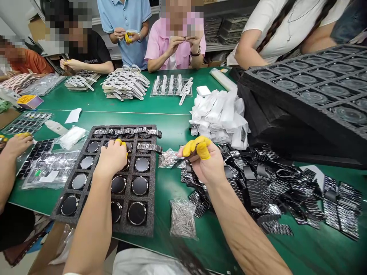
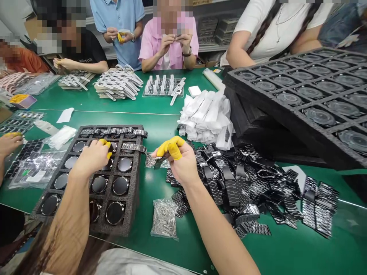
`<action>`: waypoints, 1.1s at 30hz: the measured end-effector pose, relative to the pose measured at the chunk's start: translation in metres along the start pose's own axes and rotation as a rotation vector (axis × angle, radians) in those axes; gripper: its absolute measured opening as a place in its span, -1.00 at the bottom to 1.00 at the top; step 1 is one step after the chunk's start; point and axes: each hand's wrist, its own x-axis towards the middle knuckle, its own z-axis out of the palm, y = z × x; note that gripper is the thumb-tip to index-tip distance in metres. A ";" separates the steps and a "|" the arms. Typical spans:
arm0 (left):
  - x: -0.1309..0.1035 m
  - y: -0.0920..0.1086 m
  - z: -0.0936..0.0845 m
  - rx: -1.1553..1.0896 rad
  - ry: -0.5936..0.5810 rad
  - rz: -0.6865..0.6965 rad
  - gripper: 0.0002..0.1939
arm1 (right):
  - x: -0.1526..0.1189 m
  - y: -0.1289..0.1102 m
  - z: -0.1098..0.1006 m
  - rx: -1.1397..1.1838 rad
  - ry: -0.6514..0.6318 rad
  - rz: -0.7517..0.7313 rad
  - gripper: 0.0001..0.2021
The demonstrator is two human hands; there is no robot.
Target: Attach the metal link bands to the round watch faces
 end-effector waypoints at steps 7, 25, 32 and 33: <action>0.013 -0.005 0.000 -0.077 0.013 -0.050 -0.63 | -0.005 0.003 0.012 0.079 0.063 0.080 -0.45; 0.002 0.049 0.012 -1.560 0.224 0.316 -0.73 | -0.022 0.019 0.036 0.148 -0.094 0.329 -0.53; -0.003 0.059 0.025 -1.014 0.519 0.804 -0.33 | -0.027 0.030 0.042 0.070 -0.226 0.348 -0.53; -0.003 0.057 0.026 -0.989 0.530 0.813 -0.29 | -0.027 0.030 0.041 0.060 -0.230 0.351 -0.55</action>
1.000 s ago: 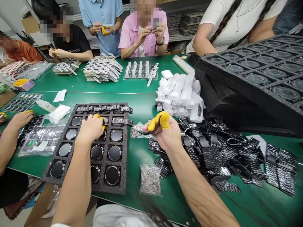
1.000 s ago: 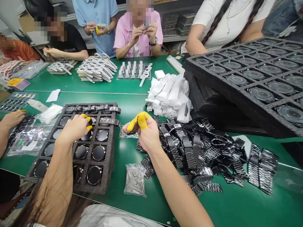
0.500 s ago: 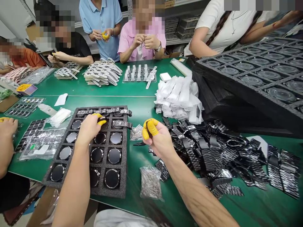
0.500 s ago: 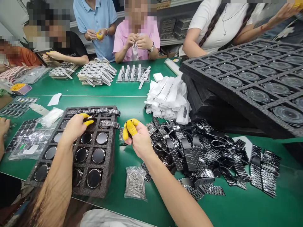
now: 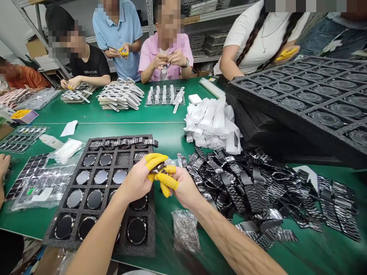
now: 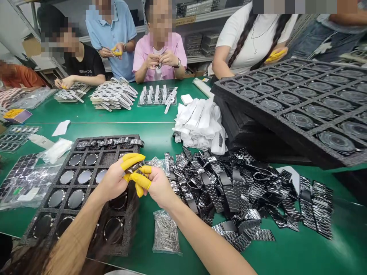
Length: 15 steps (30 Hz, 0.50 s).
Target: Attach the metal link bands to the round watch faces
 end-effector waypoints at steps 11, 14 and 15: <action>0.000 0.001 -0.001 0.010 0.009 0.002 -0.23 | -0.002 0.000 -0.004 -0.037 0.048 0.028 -0.53; 0.000 0.001 -0.001 0.005 0.000 -0.004 -0.24 | -0.002 0.001 -0.003 -0.035 0.050 0.031 -0.52; -0.001 0.001 -0.001 0.003 -0.003 -0.007 -0.24 | -0.002 0.000 -0.004 -0.036 0.050 0.031 -0.52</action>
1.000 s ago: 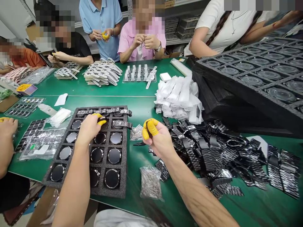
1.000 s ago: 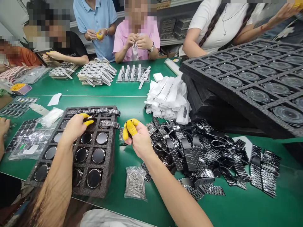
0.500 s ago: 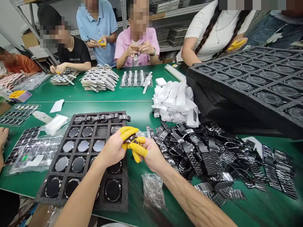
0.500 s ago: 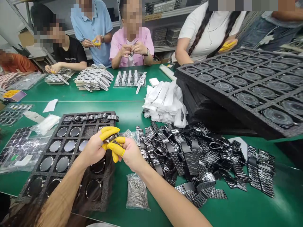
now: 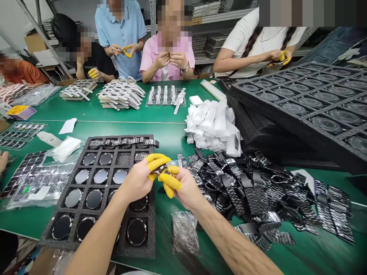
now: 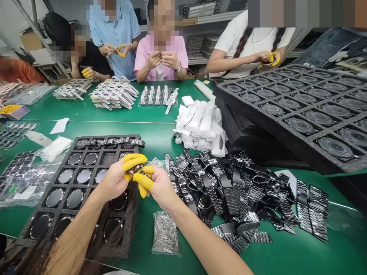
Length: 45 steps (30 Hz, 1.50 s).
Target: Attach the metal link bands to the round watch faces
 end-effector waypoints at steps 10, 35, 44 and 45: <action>0.001 0.005 0.002 -0.045 0.023 -0.014 -0.27 | -0.002 -0.002 0.005 0.133 0.051 0.006 -0.50; 0.002 0.017 0.014 -0.222 0.102 0.029 -0.59 | -0.007 -0.005 0.008 0.064 0.092 -0.048 -0.55; 0.000 0.016 0.015 -0.284 0.102 0.009 -0.62 | -0.009 -0.004 0.007 0.060 0.077 -0.045 -0.56; 0.000 0.016 0.015 -0.282 0.103 0.002 -0.63 | -0.009 -0.004 0.007 0.066 0.079 -0.041 -0.56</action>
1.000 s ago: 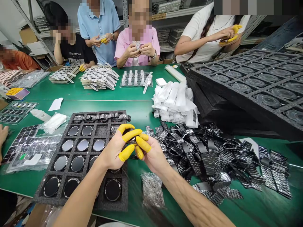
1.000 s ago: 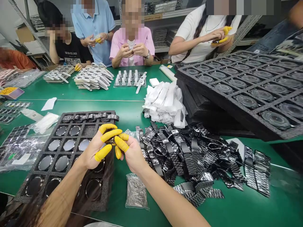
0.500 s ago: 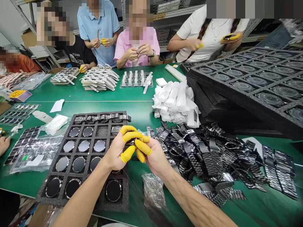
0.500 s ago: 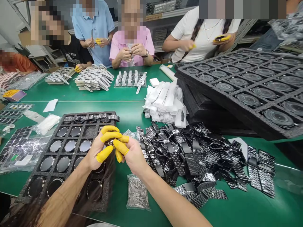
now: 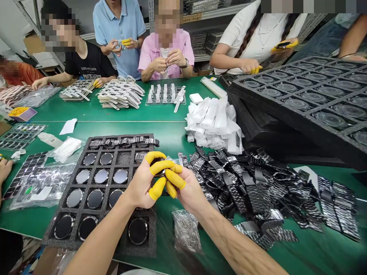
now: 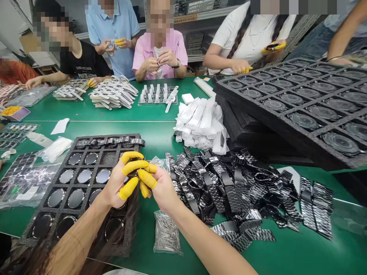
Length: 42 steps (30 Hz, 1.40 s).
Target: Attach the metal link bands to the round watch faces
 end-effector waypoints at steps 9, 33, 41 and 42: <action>0.000 -0.001 0.002 0.052 -0.001 0.016 -0.59 | 0.000 0.003 0.001 0.052 0.027 0.036 -0.53; 0.006 -0.001 -0.004 0.178 0.204 0.064 -0.72 | 0.002 -0.002 -0.003 0.074 -0.025 -0.021 -0.55; 0.019 -0.004 -0.029 -0.286 1.003 -0.245 -0.65 | -0.007 -0.008 -0.017 -0.502 -0.351 0.301 -0.69; 0.018 -0.002 -0.027 -0.286 0.948 -0.255 -0.66 | -0.006 -0.007 -0.018 -0.498 -0.327 0.307 -0.68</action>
